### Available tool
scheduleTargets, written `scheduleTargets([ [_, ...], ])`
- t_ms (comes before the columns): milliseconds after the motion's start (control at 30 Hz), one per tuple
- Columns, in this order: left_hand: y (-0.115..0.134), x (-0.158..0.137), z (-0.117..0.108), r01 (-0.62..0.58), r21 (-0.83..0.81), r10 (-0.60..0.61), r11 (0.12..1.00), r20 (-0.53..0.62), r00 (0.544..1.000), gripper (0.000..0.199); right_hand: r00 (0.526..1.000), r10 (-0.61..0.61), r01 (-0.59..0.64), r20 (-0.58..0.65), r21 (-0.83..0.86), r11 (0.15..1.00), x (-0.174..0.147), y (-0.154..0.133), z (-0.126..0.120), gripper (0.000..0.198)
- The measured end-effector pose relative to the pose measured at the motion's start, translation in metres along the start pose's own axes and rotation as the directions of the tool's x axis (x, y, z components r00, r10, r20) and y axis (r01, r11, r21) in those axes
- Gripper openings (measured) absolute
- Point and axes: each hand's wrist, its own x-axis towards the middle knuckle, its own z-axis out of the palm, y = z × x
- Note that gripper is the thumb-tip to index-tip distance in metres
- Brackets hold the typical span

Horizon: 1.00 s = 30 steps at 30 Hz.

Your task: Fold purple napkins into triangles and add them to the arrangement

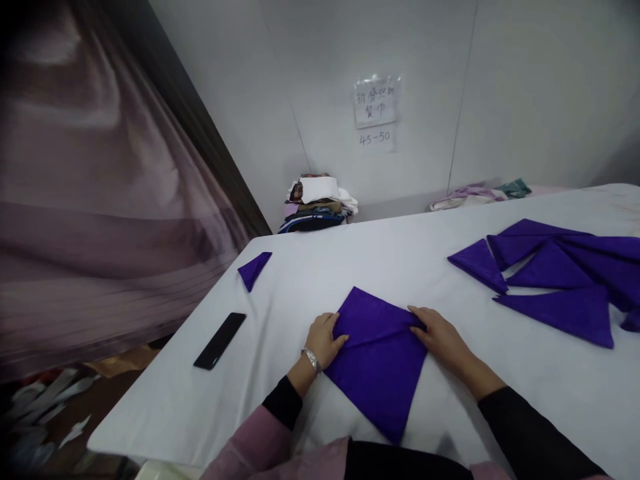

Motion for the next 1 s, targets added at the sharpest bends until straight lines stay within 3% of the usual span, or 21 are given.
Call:
scheduleTargets([
  [167,-0.001,-0.006,0.003,0.070,0.031,-0.068,0.997,-0.068,0.995,0.034,0.999,-0.042,0.043,0.021,-0.060,0.997,0.000,-0.005,-0.003,0.026],
  [333,-0.003,-0.007,0.003,0.079,0.010,-0.077,0.997,-0.114,0.990,0.009,0.994,-0.077,0.075,-0.071,-0.029,0.997,-0.003,-0.009,-0.003,0.019],
  [600,-0.009,-0.007,-0.006,0.079,-0.036,-0.086,0.996,-0.234,0.969,0.011,0.970,-0.149,0.168,-0.194,0.087,0.982,-0.009,-0.007,0.002,0.014],
  [767,-0.022,-0.006,-0.008,0.172,-0.164,-0.207,0.971,-0.225,0.952,0.021,0.975,-0.188,0.202,-0.120,0.118,0.972,-0.016,-0.010,0.006,0.022],
  [900,-0.027,-0.004,-0.014,0.182,-0.436,-0.289,0.881,-0.191,0.938,0.027,0.975,-0.217,0.220,-0.037,0.090,0.971,-0.019,-0.024,0.002,0.032],
  [1000,-0.023,-0.003,-0.027,0.248,-0.669,-0.348,0.700,-0.016,0.938,0.038,0.973,-0.229,0.227,0.032,0.064,0.972,-0.017,-0.039,-0.001,0.040],
])
